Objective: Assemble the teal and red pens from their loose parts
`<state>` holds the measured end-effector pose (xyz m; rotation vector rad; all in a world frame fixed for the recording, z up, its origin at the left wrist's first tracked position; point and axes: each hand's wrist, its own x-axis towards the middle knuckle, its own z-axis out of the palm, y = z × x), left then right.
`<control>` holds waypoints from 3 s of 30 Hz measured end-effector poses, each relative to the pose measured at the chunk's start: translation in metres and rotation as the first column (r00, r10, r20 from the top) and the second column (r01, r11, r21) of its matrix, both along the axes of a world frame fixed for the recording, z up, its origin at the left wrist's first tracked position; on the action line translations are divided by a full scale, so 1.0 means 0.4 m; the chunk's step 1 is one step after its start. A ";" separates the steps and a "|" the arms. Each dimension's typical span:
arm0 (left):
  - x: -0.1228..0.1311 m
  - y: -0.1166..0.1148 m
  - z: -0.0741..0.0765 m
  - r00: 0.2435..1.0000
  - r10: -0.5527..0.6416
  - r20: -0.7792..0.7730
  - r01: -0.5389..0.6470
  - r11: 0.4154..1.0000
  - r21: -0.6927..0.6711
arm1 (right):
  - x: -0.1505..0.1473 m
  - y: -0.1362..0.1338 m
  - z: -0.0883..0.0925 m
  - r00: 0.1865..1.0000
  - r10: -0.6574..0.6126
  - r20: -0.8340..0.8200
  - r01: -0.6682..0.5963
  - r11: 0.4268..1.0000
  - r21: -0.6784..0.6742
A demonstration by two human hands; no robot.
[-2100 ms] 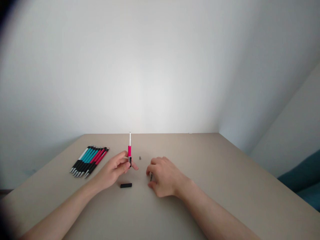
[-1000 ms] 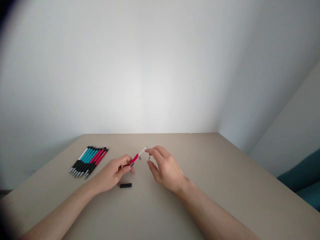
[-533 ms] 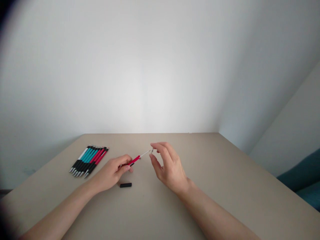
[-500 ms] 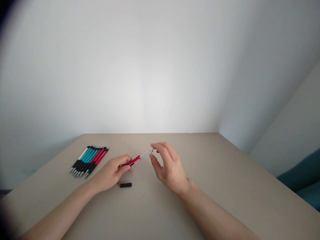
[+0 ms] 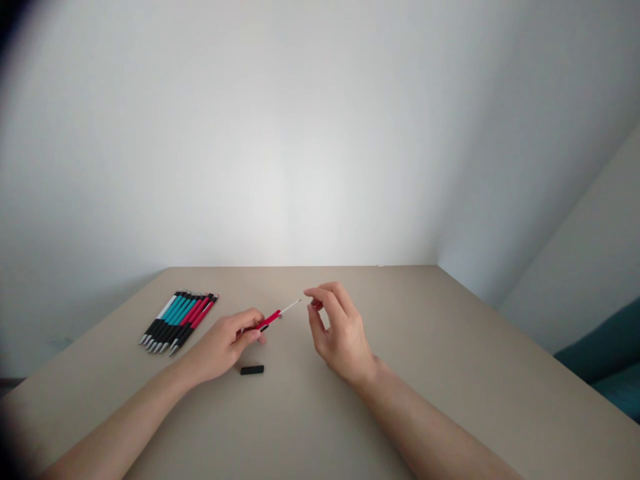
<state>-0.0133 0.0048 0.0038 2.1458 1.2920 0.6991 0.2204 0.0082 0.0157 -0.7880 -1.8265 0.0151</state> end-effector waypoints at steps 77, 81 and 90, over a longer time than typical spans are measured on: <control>0.001 0.020 -0.006 0.875 0.139 0.463 -0.072 0.984 -0.161 | -0.032 -0.030 -0.023 0.593 0.614 0.521 -0.371 0.783 -0.499; 0.001 0.022 -0.002 0.889 0.170 0.424 -0.093 0.976 -0.195 | -0.025 -0.009 -0.027 0.693 0.547 0.469 -0.354 0.825 -0.440; 0.005 0.014 0.005 0.890 0.167 0.424 -0.079 0.973 -0.218 | -0.004 0.011 -0.025 0.792 0.433 0.429 -0.262 0.877 -0.402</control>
